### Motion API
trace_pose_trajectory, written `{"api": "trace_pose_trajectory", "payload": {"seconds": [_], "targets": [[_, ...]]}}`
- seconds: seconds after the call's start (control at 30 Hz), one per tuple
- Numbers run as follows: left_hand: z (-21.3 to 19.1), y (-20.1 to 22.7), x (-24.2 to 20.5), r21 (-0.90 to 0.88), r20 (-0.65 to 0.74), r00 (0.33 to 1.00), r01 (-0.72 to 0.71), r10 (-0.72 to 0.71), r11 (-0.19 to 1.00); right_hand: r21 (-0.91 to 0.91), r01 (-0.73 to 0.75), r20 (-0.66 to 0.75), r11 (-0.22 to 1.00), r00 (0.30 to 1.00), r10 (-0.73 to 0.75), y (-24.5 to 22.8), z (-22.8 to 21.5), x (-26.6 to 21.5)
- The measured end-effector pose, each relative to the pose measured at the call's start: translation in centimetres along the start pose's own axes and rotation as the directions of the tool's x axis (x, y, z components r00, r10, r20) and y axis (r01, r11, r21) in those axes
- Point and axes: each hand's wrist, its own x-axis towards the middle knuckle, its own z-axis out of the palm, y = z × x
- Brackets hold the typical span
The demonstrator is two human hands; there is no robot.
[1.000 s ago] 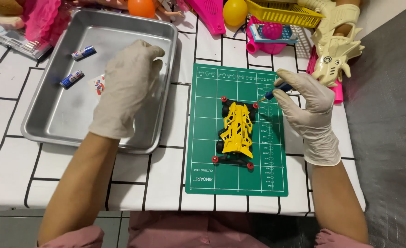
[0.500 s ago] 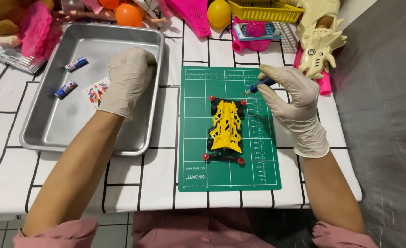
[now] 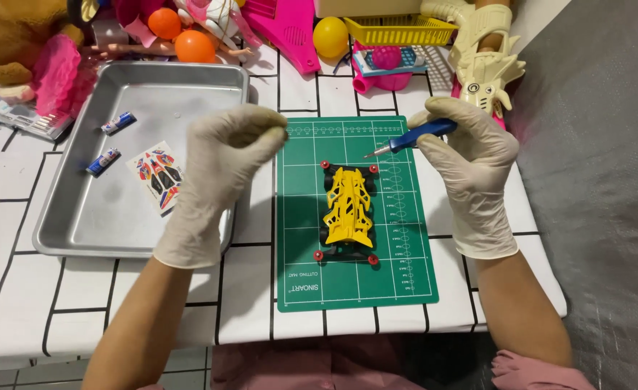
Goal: The person assembles a yellow toy car on a green cutting mat, using a blue screwdriver to tighten screws on the wheels. After assembling the car, the person places it into a cardboard box and hands the box to another person sitting nearby.
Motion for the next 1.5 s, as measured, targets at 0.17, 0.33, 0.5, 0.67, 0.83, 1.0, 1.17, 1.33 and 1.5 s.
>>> {"api": "trace_pose_trajectory", "payload": {"seconds": [0.17,0.33,0.5,0.67,0.83,1.0,1.17,1.33,1.5], "targets": [[2.9,0.0,-2.2,-0.122,0.084,0.983,-0.151,0.161,0.981,0.012,-0.042,-0.007,0.999,0.999,0.042,-1.1,0.2,-0.5],[3.6,-0.5,-3.0,-0.128,0.096,0.967,-0.224,0.237,0.966,0.029,-0.051,-0.023,0.998,0.998,0.052,-1.2,0.4,-1.2],[3.5,-0.8,-3.4,-0.125,0.123,0.933,-0.325,0.339,0.937,0.011,0.001,0.044,1.000,0.999,-0.001,-1.0,0.9,-1.8],[4.1,-1.0,-3.9,-0.149,0.113,0.927,-0.341,0.359,0.928,-0.004,0.020,0.117,1.000,0.993,-0.019,-1.9,1.4,-1.6],[4.2,-1.4,-3.9,-0.162,0.111,0.924,-0.347,0.366,0.924,-0.036,0.075,0.118,0.997,0.990,-0.070,-1.0,1.0,-1.7],[4.1,-1.5,-3.9,-0.142,0.101,0.916,-0.373,0.388,0.917,-0.032,0.071,0.113,0.997,0.991,-0.067,-1.1,1.1,-1.8],[3.2,-2.3,-3.7,-0.177,0.214,0.822,-0.499,0.528,0.848,-0.112,-0.014,0.103,0.994,0.994,0.026,-2.4,1.5,-2.1],[3.3,-3.0,-3.6,-0.049,0.189,0.776,-0.605,0.602,0.795,-0.101,-0.040,0.109,0.994,0.993,0.051,-2.8,1.9,-1.7],[3.8,-4.5,-3.4,0.219,0.136,0.691,-0.720,0.710,0.658,-0.144,0.036,0.151,0.989,0.989,-0.014,-2.8,2.0,-1.8]]}}
